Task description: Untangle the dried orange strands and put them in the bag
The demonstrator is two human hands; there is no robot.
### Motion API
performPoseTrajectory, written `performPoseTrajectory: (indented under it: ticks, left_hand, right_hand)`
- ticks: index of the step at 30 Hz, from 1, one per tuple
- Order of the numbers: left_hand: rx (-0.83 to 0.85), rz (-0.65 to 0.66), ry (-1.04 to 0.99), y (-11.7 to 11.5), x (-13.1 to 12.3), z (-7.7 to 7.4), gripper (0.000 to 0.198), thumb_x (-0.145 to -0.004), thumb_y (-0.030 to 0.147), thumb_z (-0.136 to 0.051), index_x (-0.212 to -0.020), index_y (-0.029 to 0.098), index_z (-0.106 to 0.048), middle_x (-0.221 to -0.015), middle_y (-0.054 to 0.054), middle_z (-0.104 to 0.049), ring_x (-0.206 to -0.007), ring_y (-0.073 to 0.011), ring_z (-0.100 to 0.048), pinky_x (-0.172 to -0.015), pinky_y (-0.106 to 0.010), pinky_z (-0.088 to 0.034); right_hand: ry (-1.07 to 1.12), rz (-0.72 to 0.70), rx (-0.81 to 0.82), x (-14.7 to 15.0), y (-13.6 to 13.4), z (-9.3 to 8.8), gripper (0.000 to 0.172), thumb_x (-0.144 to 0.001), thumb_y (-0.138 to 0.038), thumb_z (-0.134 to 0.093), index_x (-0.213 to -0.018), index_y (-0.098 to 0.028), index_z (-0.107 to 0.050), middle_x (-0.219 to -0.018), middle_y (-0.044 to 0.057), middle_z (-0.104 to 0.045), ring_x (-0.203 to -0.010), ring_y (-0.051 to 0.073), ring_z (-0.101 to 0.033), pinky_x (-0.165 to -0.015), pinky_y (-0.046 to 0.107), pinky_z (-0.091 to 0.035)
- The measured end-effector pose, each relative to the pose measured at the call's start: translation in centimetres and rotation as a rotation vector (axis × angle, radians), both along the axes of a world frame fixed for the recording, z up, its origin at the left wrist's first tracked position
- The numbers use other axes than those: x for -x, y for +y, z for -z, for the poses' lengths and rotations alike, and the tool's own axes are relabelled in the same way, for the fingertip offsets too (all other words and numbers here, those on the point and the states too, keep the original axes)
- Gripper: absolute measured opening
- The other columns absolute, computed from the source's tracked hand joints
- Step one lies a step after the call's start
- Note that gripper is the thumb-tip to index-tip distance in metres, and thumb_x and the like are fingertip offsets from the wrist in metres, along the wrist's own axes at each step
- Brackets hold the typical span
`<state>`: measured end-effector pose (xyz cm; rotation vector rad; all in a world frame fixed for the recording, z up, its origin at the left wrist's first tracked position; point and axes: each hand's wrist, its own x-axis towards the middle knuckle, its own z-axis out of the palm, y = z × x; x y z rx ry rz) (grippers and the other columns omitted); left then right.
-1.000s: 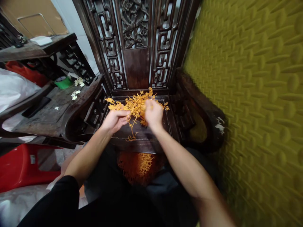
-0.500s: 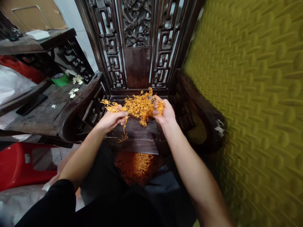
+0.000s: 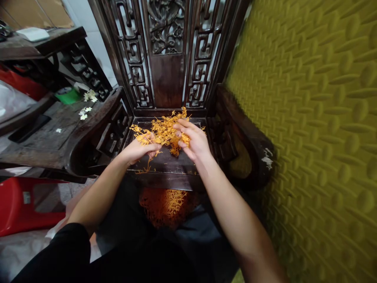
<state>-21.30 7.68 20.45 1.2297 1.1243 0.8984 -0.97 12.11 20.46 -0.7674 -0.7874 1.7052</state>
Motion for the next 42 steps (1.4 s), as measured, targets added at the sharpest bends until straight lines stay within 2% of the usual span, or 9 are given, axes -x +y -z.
performPoseTrajectory:
  ticks: [3,7,10,15,23,26,29,33,42]
  left_hand:
    - [-0.02,0.006,0.026,-0.1,-0.1,-0.1,0.022,-0.076,0.025,-0.075,-0.066,0.019,-0.057,-0.053,-0.001,-0.06,-0.044,-0.0105,-0.052,-0.047,-0.023,-0.043]
    - [-0.013,-0.019,0.029,-0.1,-0.3,-0.1,0.016,-0.07,0.018,-0.075,-0.065,0.018,-0.06,-0.052,-0.001,-0.059,-0.044,-0.0101,-0.052,-0.045,-0.023,-0.043]
    - [0.09,0.056,-0.078,-0.5,-0.4,-0.3,0.017,-0.067,0.015,-0.073,-0.064,0.018,-0.057,-0.054,0.002,-0.057,-0.042,-0.008,-0.051,-0.042,-0.021,-0.041]
    - [0.376,0.373,-0.322,-1.2,0.1,-1.1,0.034,-0.064,0.016,-0.078,-0.066,0.019,-0.044,-0.059,0.007,-0.056,-0.038,-0.0045,-0.048,-0.034,-0.017,-0.036]
    - [0.321,0.445,-0.195,-1.1,-0.5,-0.6,0.031,-0.071,0.017,-0.075,-0.069,0.019,-0.043,-0.057,0.007,-0.056,-0.04,-0.0062,-0.054,-0.036,-0.017,-0.042]
    - [0.29,0.507,-0.062,-1.3,-1.0,-0.4,0.025,-0.071,0.015,-0.071,-0.068,0.018,-0.046,-0.053,0.006,-0.057,-0.041,-0.0064,-0.055,-0.039,-0.016,-0.044]
    - [0.303,0.555,-0.08,-1.5,-1.1,-0.7,0.024,-0.068,0.01,-0.069,-0.068,0.018,-0.046,-0.056,0.006,-0.059,-0.041,-0.0051,-0.054,-0.037,-0.015,-0.041]
    - [0.358,0.679,-0.138,-1.9,-0.9,-1.1,0.031,-0.07,0.012,-0.073,-0.068,0.019,-0.043,-0.062,0.003,-0.064,-0.047,-0.008,-0.06,-0.038,-0.016,-0.045]
    - [0.335,0.735,-0.057,-2.0,-1.8,0.4,0.027,-0.072,0.014,-0.071,-0.069,0.018,-0.045,-0.061,0.004,-0.064,-0.045,-0.0073,-0.059,-0.043,-0.017,-0.048]
  right_hand:
    - [-0.261,-0.112,-0.165,1.0,-1.6,0.0,0.037,-0.083,-0.039,-0.073,-0.114,-0.019,-0.071,-0.065,-0.002,-0.058,-0.047,0.007,-0.042,-0.036,0.017,-0.023]
    - [-0.714,-0.129,-0.476,2.2,-2.6,0.4,0.033,-0.082,-0.045,-0.076,-0.1,-0.018,-0.077,-0.073,0.002,-0.066,-0.065,0.013,-0.058,-0.06,0.028,-0.048]
    - [-0.807,0.082,-0.586,1.9,-1.2,1.1,0.027,-0.082,-0.043,-0.076,-0.077,-0.017,-0.069,-0.075,0.002,-0.067,-0.072,0.015,-0.061,-0.071,0.03,-0.05]
    - [-0.418,0.507,-0.295,-1.5,1.5,0.5,0.042,-0.082,-0.056,-0.072,-0.08,-0.023,-0.046,-0.068,-0.004,-0.057,-0.046,0.008,-0.046,-0.039,0.019,-0.026]
    - [-0.523,-0.065,-0.468,-1.7,-2.0,-1.7,0.037,-0.084,-0.049,-0.074,-0.108,-0.022,-0.068,-0.068,-0.002,-0.064,-0.051,0.01,-0.052,-0.048,0.024,-0.038]
    - [-0.738,-0.27,-0.592,-0.7,-2.4,-1.5,0.027,-0.083,-0.045,-0.075,-0.091,-0.019,-0.075,-0.074,0.001,-0.069,-0.069,0.016,-0.064,-0.067,0.031,-0.05]
    - [-0.798,-0.008,-0.623,-0.8,-1.1,-1.0,0.028,-0.082,-0.044,-0.076,-0.075,-0.017,-0.068,-0.079,0.004,-0.071,-0.077,0.018,-0.064,-0.073,0.032,-0.05]
    - [-0.551,0.464,-0.43,-2.8,1.2,-0.6,0.039,-0.084,-0.057,-0.07,-0.083,-0.02,-0.058,-0.085,0.004,-0.069,-0.061,0.011,-0.057,-0.048,0.023,-0.037]
    - [-0.593,-0.341,-0.393,0.1,-2.7,-1.6,0.042,-0.08,-0.056,-0.075,-0.092,-0.017,-0.073,-0.06,-0.003,-0.056,-0.045,0.006,-0.04,-0.04,0.021,-0.025]
